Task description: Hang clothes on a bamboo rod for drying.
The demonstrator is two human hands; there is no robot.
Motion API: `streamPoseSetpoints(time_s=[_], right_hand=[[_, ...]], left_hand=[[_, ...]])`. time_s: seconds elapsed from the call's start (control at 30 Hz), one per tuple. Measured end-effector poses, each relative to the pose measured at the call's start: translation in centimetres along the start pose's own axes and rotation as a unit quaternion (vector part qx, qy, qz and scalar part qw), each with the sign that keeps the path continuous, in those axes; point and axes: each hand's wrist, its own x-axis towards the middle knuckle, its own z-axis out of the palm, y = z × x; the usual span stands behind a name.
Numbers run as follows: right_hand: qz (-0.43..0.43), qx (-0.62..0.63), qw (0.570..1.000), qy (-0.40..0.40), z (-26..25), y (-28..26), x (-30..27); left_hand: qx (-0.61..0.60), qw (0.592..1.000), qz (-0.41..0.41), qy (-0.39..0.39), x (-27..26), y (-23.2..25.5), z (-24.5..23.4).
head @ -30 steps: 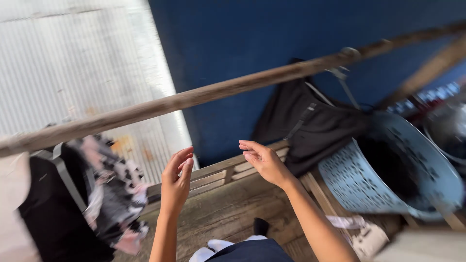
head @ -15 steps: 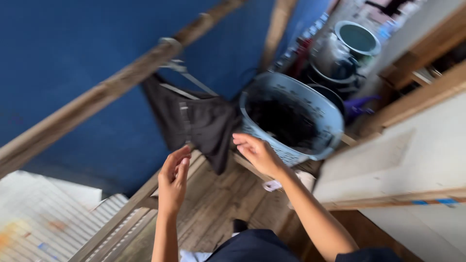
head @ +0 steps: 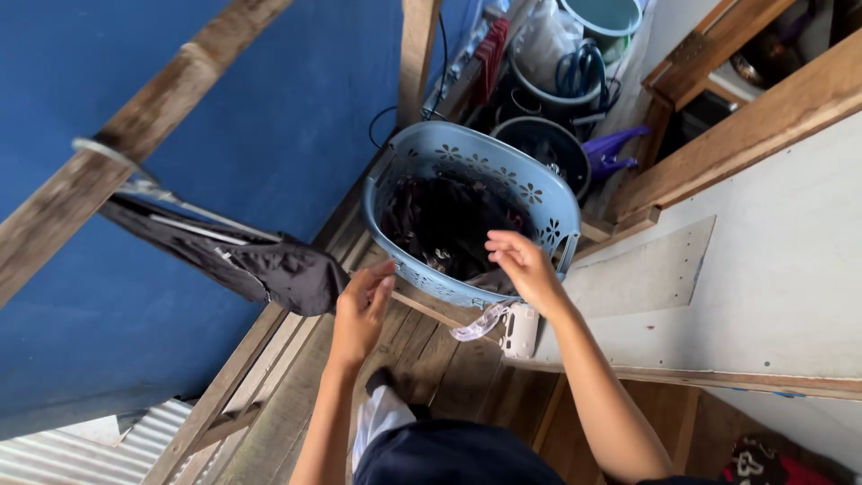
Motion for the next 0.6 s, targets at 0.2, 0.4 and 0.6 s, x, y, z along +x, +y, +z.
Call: streamPoseSetpoints(time_s=[0.2, 0.4, 0.6], right_hand=[[0.075, 0.041, 0.996, 0.039, -2.2, 3.4, 4.2], [0.086, 0.015, 0.995, 0.043, -3.6, 8.9, 8.6], [0.096, -0.033, 0.993, 0.053, -4.3, 17.8, 15.9]], left_hand=[[0.055, 0.998, -0.001, -0.029, 6.1, -2.2, 2.7], [0.061, 0.997, -0.007, -0.048, 10.6, -7.4, 5.5], [0.092, 0.994, -0.061, -0.025, 14.4, -13.8, 9.1]])
